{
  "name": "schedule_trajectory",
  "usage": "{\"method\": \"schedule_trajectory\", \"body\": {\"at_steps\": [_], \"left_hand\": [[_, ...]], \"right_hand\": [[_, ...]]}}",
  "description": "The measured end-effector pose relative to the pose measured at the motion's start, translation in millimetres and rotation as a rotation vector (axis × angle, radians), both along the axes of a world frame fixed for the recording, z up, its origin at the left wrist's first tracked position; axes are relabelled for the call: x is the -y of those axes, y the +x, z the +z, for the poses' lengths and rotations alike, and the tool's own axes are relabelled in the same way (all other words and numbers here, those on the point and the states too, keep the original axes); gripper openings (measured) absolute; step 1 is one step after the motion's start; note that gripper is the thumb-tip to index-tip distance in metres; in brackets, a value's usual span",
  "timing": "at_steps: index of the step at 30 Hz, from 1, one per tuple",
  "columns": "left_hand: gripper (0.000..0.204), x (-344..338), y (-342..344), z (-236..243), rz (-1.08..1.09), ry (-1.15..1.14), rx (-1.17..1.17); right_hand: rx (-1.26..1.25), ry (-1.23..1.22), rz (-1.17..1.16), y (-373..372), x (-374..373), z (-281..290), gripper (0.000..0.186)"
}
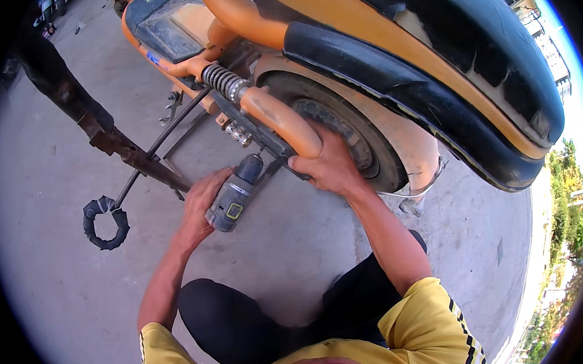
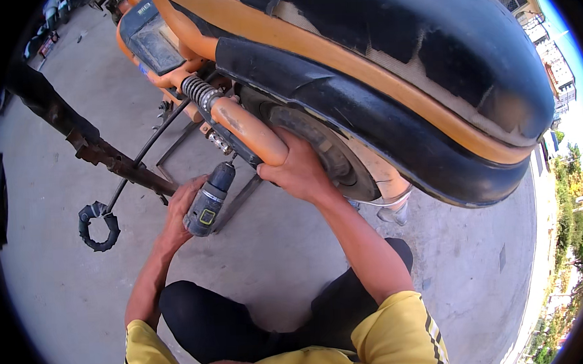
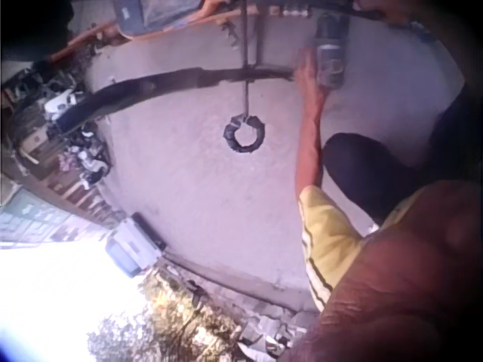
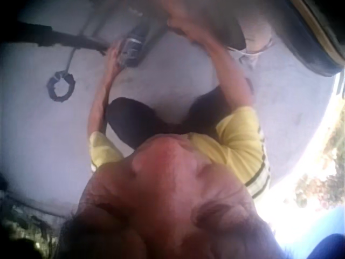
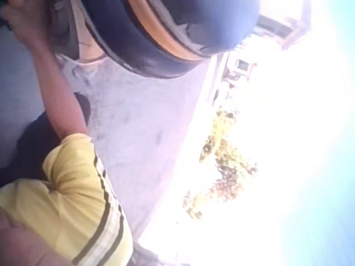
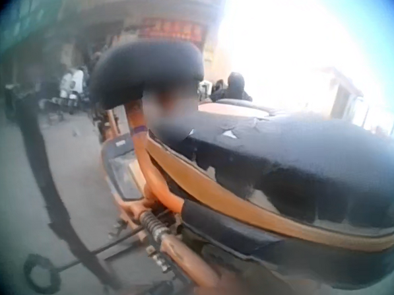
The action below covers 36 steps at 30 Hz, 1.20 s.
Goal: The person uses a cordless impact driver to remove and install bolts on the rear fender and brake assembly of an orange scooter. They switch between tools, select sockets from a red bucket, and tighten fasteners by hand and with the driver.
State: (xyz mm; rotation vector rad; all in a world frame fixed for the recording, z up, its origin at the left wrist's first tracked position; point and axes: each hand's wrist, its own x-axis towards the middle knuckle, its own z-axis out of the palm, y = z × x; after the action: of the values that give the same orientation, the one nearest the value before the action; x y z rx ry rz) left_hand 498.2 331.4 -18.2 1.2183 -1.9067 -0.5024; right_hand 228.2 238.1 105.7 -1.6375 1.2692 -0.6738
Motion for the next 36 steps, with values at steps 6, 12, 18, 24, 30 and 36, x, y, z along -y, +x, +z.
{"method": "schedule_trajectory", "body": {"at_steps": [6,12,18,24,30,36], "left_hand": [[0.061,8,8,37,-0.054,-0.046,0.487],[0.060,26,22,37,-0.130,-0.099,0.583],[0.067,20,20,18,-0.199,0.097,0.079],[0.072,-1,16,17,-0.102,0.572,-0.358],[0.057,-8,17,33,-0.157,0.794,-0.569],[0.060,-21,2,44,0.082,1.015,-1.057]], "right_hand": [[-0.136,-0.144,-0.044,-5,-4,-14,0.060],[-0.113,-0.127,-0.051,-7,-6,-19,0.058],[-0.099,-0.238,-0.059,-5,-6,-28,0.058],[-0.080,-0.036,-0.102,-6,-8,-18,0.056],[-0.031,-0.258,-0.074,-10,-5,-30,0.053],[-0.013,-0.315,-0.026,-6,-5,-22,0.049]]}}
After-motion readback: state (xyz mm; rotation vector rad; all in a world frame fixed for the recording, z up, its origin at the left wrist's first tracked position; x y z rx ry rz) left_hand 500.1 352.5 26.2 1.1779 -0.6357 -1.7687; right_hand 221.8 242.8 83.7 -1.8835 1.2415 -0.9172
